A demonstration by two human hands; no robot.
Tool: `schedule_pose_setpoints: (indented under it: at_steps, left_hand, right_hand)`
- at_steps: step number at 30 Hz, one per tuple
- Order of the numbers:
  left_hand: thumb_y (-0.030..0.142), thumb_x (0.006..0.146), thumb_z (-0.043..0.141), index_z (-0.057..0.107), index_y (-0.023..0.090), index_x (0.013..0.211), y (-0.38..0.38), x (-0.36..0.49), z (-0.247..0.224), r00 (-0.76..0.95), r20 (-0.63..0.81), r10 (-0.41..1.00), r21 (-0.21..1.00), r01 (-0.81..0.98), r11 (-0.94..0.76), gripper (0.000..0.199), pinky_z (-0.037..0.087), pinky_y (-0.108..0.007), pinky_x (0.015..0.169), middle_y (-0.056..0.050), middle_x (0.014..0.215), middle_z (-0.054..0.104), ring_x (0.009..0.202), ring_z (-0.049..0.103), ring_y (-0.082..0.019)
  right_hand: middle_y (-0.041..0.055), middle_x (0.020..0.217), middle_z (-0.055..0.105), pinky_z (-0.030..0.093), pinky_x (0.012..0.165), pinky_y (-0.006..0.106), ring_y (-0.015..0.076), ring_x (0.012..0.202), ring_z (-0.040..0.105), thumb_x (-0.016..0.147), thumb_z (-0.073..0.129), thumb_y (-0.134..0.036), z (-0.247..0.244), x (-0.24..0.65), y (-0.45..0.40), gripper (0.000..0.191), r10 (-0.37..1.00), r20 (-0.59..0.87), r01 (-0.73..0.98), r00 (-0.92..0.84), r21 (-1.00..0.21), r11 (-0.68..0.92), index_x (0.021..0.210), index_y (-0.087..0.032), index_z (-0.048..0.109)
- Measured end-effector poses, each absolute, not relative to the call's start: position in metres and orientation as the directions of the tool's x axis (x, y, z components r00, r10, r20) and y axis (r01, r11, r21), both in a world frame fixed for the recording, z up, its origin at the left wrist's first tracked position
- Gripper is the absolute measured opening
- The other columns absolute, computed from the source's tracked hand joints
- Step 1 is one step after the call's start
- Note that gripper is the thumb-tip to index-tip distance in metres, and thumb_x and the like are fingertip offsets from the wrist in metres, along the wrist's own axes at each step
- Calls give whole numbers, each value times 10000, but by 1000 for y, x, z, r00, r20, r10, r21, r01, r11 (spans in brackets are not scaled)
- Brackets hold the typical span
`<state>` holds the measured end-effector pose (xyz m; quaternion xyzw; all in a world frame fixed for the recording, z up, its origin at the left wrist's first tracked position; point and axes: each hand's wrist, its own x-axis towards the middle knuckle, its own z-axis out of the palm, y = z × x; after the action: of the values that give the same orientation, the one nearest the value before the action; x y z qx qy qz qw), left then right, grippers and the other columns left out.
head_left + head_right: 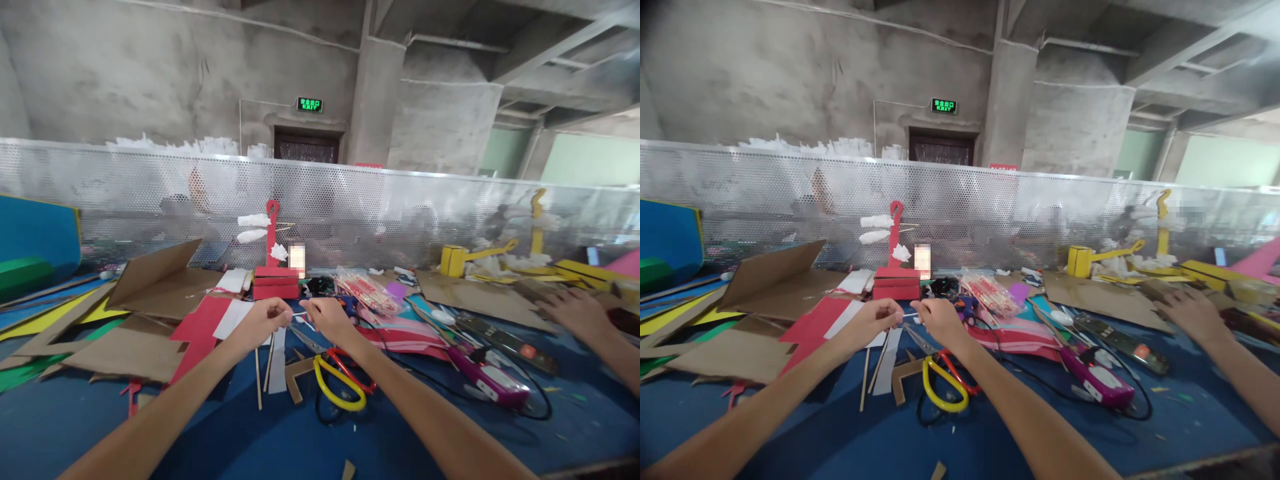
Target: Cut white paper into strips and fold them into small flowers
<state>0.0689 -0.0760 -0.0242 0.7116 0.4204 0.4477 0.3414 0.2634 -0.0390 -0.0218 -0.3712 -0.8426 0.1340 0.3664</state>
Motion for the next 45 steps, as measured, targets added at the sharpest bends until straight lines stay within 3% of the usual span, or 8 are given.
schedule_pose_setpoints:
  at_steps: [5,9,23,25,29,32,41,45]
  left_hand:
    - [385,760,604,608,149,801,-72,65,-28,224,358,906,859,300,-414,240,416,-223,550,-1,633,591,608,545,-126]
    - [380,763,598,618,153,817,-71,64,-29,209,345,915,863,313,-397,233,419,-225,554,-2,638,600,614,549,-129]
    - [398,782,602,608,141,830,-72,67,-28,243,378,893,847,297,-440,262,414,-224,543,-3,660,593,600,537,-123]
    - [387,780,605,610,142,822,-72,66,-28,247,380,891,844,301,-444,249,417,-225,555,-1,658,596,607,544,-124]
    - [368,782,600,619,145,830,-70,62,-30,230,362,903,854,307,-420,228,417,-224,566,-2,662,605,622,558,-127]
    - [371,776,604,621,144,835,-70,61,-31,223,340,914,864,309,-397,235,418,-223,561,-2,660,603,621,556,-127]
    - [335,776,585,615,145,812,-73,65,-29,226,356,907,844,339,-415,195,416,-230,564,-1,643,600,598,541,-125]
    - [323,774,579,617,146,810,-71,61,-31,230,348,909,834,366,-412,185,414,-230,564,-1,643,596,595,534,-124]
  right_hand:
    - [23,717,675,416,615,222,142,664,608,867,565,-384,-20,263,-41,243,669,556,387,-493,-548,741,785,-167,640]
    - [19,738,668,424,649,223,142,700,609,837,603,-279,-21,262,-40,120,658,565,362,-498,-554,750,808,-167,633]
    - [-11,524,549,344,578,220,107,523,520,971,366,-353,-20,262,-45,442,663,554,517,-504,-422,745,630,-162,573]
    - [-4,563,587,362,593,217,109,549,542,959,397,-354,-20,263,-44,417,655,548,476,-521,-451,755,651,-158,598]
    - [16,762,678,407,643,214,136,699,608,848,596,-313,-20,264,-41,157,646,560,378,-519,-527,761,837,-168,655]
    - [9,739,674,407,647,215,136,700,609,831,610,-259,-22,265,-37,96,661,559,384,-501,-541,748,820,-170,645]
    - [1,630,651,358,621,220,113,606,580,932,464,-294,-20,266,-37,330,680,487,518,-548,-440,733,676,-157,620]
    - [16,756,686,379,643,216,129,694,603,889,547,-314,-20,266,-40,209,640,482,467,-598,-439,768,808,-167,671]
